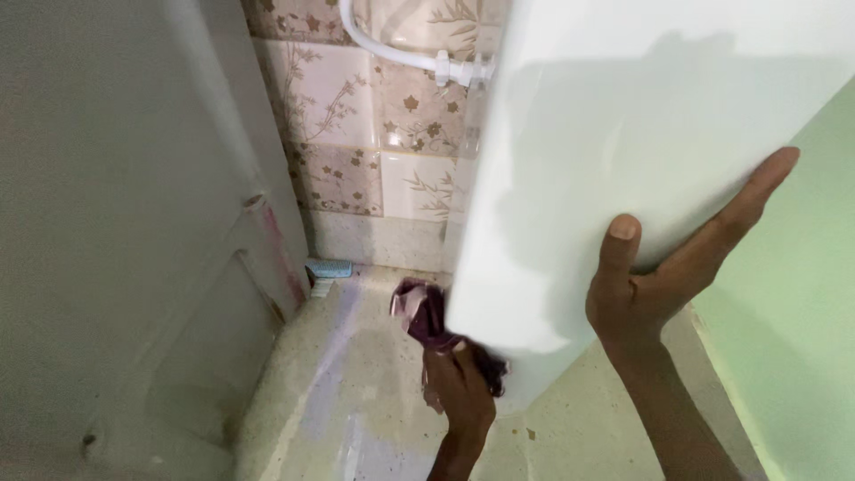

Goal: The person cleans the white ceramic pedestal of a sink by hand with a cloth, wiping the front and sides in downward and circular motions.

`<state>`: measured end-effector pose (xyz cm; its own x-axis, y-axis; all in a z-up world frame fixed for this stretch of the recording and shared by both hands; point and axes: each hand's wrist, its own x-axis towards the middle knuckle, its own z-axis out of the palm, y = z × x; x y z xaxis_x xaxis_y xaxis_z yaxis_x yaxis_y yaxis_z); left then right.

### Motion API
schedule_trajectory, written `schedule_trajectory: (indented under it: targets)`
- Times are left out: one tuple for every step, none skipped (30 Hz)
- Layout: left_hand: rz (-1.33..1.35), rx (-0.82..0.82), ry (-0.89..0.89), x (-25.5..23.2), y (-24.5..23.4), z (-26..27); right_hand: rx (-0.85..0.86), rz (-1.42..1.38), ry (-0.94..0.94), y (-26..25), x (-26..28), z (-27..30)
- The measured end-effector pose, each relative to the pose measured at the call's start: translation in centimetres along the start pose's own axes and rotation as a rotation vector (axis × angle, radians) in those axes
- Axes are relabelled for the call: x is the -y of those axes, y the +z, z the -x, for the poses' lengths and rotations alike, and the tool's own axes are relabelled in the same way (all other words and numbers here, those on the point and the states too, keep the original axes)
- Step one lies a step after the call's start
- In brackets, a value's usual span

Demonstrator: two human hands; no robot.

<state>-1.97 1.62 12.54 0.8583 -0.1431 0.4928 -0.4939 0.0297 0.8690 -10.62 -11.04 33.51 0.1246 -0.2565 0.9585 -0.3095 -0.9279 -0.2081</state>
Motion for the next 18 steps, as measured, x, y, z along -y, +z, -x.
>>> schedule_trajectory:
  targets:
    - [0.164,0.038,0.064,-3.9,-0.4,-2.2,-0.002,-0.016,0.008,0.1,0.2,0.0]
    - [0.328,0.076,0.125,-7.6,-0.8,-4.7,-0.009,-0.034,0.016,0.1,0.3,0.1]
    - [0.332,0.213,0.125,-11.1,-1.6,-7.3,-0.010,-0.039,0.017,0.2,0.3,0.0]
    - [0.156,0.085,0.413,-14.5,-2.3,-9.4,-0.020,-0.043,0.020,0.3,0.3,-0.1]
    - [0.200,0.070,0.430,-17.7,-2.4,-11.6,-0.024,-0.034,0.017,0.5,0.3,-0.4]
    - [0.270,0.107,0.424,-20.4,-2.2,-13.6,-0.029,-0.024,0.020,0.4,0.3,-0.2]
    - [0.232,0.076,0.441,-22.5,-1.9,-15.0,-0.032,-0.014,0.020,0.3,0.3,-0.2]
    - [0.224,0.045,0.444,-23.9,-1.9,-15.6,-0.042,-0.010,0.015,0.3,0.4,-0.2]
    - [0.215,0.014,0.447,-24.7,-1.6,-16.2,-0.041,-0.033,0.027,0.2,0.7,-0.2]
    - [0.232,-0.013,0.440,-24.9,-1.4,-16.5,-0.045,-0.061,0.039,0.3,1.1,-0.3]
    - [0.249,-0.041,0.434,-24.5,-0.9,-16.6,-0.038,-0.115,0.067,0.1,1.6,-0.3]
    - [0.215,-0.063,0.474,-23.5,-0.7,-16.1,-0.040,-0.163,0.081,0.0,2.2,-0.5]
    - [0.181,-0.085,0.514,-21.9,-0.8,-14.8,-0.043,-0.211,0.096,-0.1,2.7,-0.7]
    - [0.150,-0.111,0.548,-20.2,-0.8,-13.6,-0.046,-0.254,0.096,-0.2,2.9,-1.2]
    - [0.095,-0.146,0.514,-18.2,-0.4,-12.4,-0.047,-0.283,0.092,-0.1,3.2,-1.5]
    - [0.041,-0.169,0.477,-16.0,-0.1,-11.0,-0.050,-0.305,0.086,-0.2,3.3,-1.6]
    - [-0.041,-0.162,0.443,-13.7,0.3,-9.7,-0.050,-0.319,0.078,-0.1,3.2,-1.6]
    - [-0.124,-0.156,0.408,-11.2,0.8,-8.5,-0.049,-0.334,0.074,0.0,3.2,-1.6]
